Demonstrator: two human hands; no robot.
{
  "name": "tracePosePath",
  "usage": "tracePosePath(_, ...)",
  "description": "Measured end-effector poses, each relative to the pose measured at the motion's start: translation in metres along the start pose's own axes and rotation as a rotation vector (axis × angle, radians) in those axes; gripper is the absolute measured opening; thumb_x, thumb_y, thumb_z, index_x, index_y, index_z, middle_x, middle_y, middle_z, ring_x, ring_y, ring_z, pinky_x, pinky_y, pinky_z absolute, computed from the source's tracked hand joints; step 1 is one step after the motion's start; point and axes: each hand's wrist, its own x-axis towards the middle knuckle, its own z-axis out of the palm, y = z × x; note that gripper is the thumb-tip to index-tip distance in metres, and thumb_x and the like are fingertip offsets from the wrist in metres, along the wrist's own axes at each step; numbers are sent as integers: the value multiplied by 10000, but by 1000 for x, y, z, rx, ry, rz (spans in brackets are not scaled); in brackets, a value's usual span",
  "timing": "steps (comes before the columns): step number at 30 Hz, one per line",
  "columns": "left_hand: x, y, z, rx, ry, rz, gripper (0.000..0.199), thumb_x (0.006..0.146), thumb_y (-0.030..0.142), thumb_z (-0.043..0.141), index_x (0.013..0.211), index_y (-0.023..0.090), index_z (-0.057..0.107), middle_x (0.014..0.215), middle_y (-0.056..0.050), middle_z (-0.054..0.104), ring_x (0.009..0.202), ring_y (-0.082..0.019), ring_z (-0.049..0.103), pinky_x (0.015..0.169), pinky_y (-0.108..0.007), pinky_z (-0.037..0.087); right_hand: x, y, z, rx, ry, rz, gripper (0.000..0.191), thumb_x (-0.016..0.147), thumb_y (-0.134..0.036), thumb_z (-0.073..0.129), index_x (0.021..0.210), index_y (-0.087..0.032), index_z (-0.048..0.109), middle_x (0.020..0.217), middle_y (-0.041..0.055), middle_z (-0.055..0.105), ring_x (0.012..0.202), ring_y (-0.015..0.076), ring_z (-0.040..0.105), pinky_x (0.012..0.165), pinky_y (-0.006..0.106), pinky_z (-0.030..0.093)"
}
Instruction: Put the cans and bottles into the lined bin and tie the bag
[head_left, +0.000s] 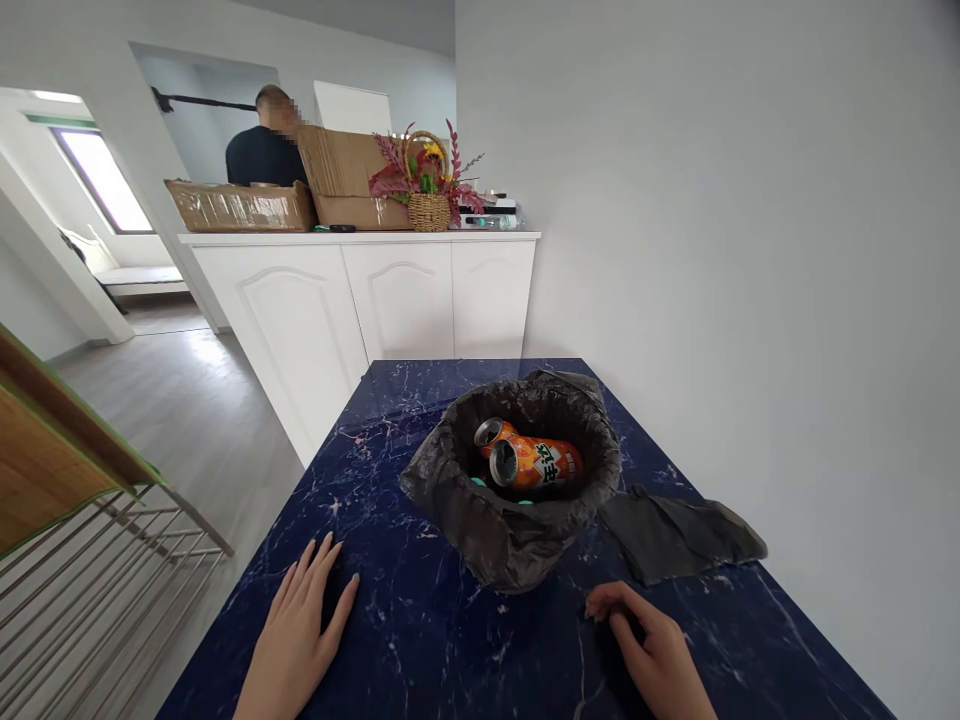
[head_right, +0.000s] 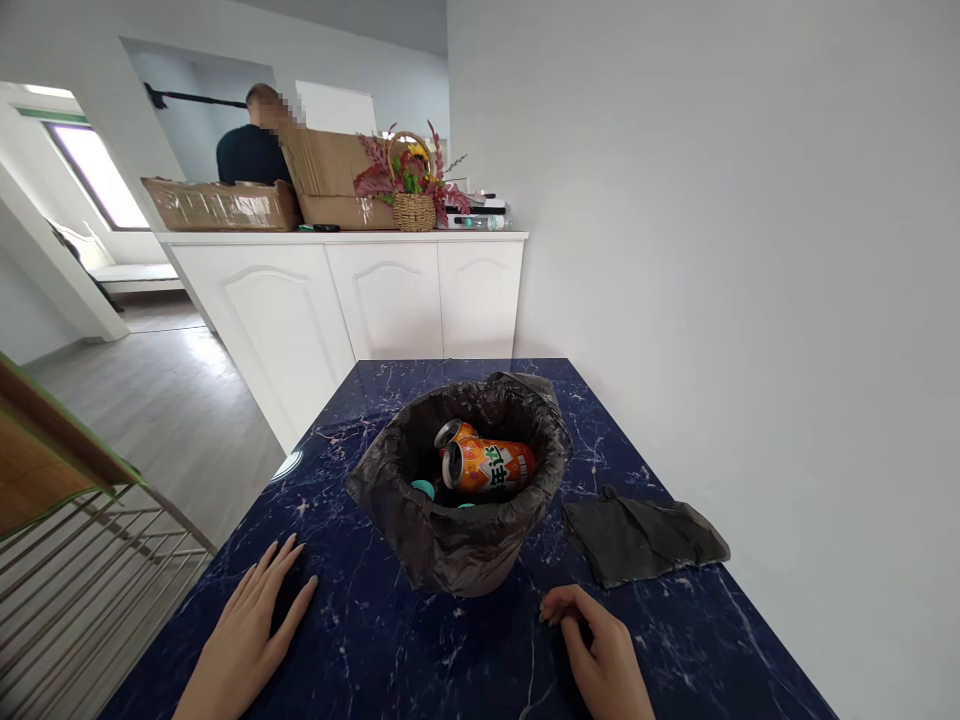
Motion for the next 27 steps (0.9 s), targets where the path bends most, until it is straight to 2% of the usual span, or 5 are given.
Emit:
tracePosePath(16, 1, -3, 0, 11, -41, -12, 658, 1079, 580, 442, 1619, 204, 485, 1684, -131, 495, 1599, -381, 382, 1289, -646, 376, 0, -2, 0, 9, -30, 35, 267, 991, -368, 489, 940, -250, 722, 910, 85, 747, 832, 240, 724, 681, 292, 543)
tracePosePath(27, 0, -3, 0, 3, -20, -12, 639, 1067, 576, 469, 1599, 223, 503, 1663, -127, 529, 1593, -387, 396, 1281, -654, 383, 3, -3, -4, -11, -46, 2, 222, 967, -336, 548, 918, -256, 749, 870, 75, 760, 750, 230, 734, 626, 276, 563)
